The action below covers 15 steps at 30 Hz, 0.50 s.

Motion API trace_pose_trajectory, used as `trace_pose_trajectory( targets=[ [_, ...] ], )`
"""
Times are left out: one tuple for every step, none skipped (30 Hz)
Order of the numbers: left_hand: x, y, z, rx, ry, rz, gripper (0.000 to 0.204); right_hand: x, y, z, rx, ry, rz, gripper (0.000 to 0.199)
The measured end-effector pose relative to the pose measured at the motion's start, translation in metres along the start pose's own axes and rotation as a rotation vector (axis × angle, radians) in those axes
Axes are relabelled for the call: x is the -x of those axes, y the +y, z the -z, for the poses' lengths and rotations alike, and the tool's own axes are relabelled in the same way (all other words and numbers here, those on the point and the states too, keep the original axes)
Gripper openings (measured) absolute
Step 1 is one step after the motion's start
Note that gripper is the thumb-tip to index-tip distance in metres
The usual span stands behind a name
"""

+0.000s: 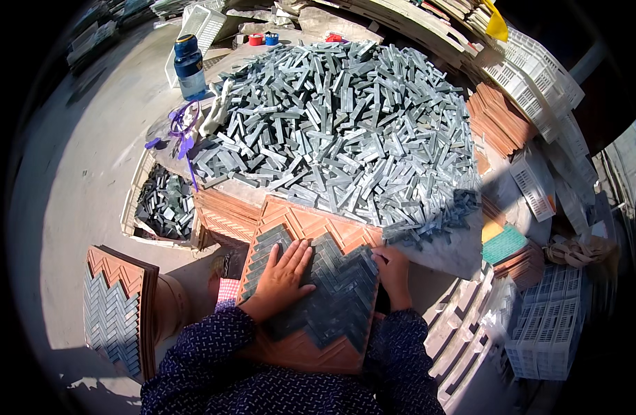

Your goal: The person arranges small rectangular tiles onto a square board in a herringbone pattern. They repeatedly pick tiles from a pile, place them on the board, and adjust alignment by hand.

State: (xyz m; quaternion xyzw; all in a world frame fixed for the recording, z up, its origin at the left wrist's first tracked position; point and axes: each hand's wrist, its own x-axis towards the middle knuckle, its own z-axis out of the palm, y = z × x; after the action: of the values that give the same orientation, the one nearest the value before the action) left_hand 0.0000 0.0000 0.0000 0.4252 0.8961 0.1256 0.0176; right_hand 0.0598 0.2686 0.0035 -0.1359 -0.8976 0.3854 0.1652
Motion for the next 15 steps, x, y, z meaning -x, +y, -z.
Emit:
trace_pose_trajectory(
  targets=[
    [-0.001, 0.003, 0.0, -0.002, 0.005, 0.003, 0.081, -0.001, 0.001, 0.001, 0.017, 0.022, 0.038, 0.012],
    [-0.003, 0.005, 0.001, -0.004, 0.01, 0.005, 0.081, -0.002, 0.001, 0.002, 0.034, 0.044, 0.075, 0.012],
    [-0.001, 0.004, 0.002, -0.005, 0.003, 0.01, 0.081, -0.001, 0.0, -0.001, 0.026, 0.044, 0.089, 0.011],
    [0.001, 0.002, 0.003, -0.006, -0.003, 0.013, 0.081, -0.002, -0.002, -0.005, 0.017, 0.044, 0.102, 0.011],
    [0.003, 0.001, 0.004, -0.006, -0.009, 0.016, 0.081, -0.002, -0.003, -0.007, 0.009, 0.045, 0.116, 0.011],
    [0.003, 0.0, 0.003, -0.013, -0.01, 0.019, 0.081, -0.004, -0.002, -0.007, 0.019, 0.036, 0.143, 0.011],
    [0.003, -0.001, 0.003, -0.01, -0.009, 0.017, 0.082, -0.005, -0.002, -0.006, 0.03, 0.028, 0.17, 0.011],
    [0.003, -0.001, 0.002, -0.007, -0.008, 0.015, 0.082, -0.007, -0.002, -0.006, 0.04, 0.019, 0.197, 0.012],
    [0.002, -0.001, 0.001, -0.004, -0.007, 0.013, 0.082, -0.005, -0.002, -0.004, 0.085, 0.025, 0.182, 0.012],
    [0.002, -0.001, 0.001, -0.002, 0.002, 0.009, 0.082, -0.004, -0.004, -0.003, 0.128, 0.025, 0.168, 0.013],
    [0.001, -0.001, 0.0, 0.0, 0.011, 0.004, 0.082, -0.001, -0.007, -0.002, 0.169, 0.026, 0.154, 0.014],
    [0.002, -0.002, 0.0, -0.001, 0.016, 0.001, 0.081, 0.002, -0.009, -0.001, 0.161, 0.038, 0.109, 0.014],
    [0.002, -0.003, 0.0, -0.001, 0.005, 0.008, 0.082, 0.007, -0.012, -0.001, 0.152, 0.05, 0.064, 0.014],
    [0.002, -0.004, 0.0, -0.002, -0.006, 0.013, 0.083, 0.009, -0.014, -0.001, 0.143, 0.062, 0.018, 0.014],
    [0.0, -0.001, -0.001, 0.007, -0.015, 0.006, 0.084, 0.011, -0.015, 0.002, 0.114, 0.065, -0.006, 0.015]
  ],
)
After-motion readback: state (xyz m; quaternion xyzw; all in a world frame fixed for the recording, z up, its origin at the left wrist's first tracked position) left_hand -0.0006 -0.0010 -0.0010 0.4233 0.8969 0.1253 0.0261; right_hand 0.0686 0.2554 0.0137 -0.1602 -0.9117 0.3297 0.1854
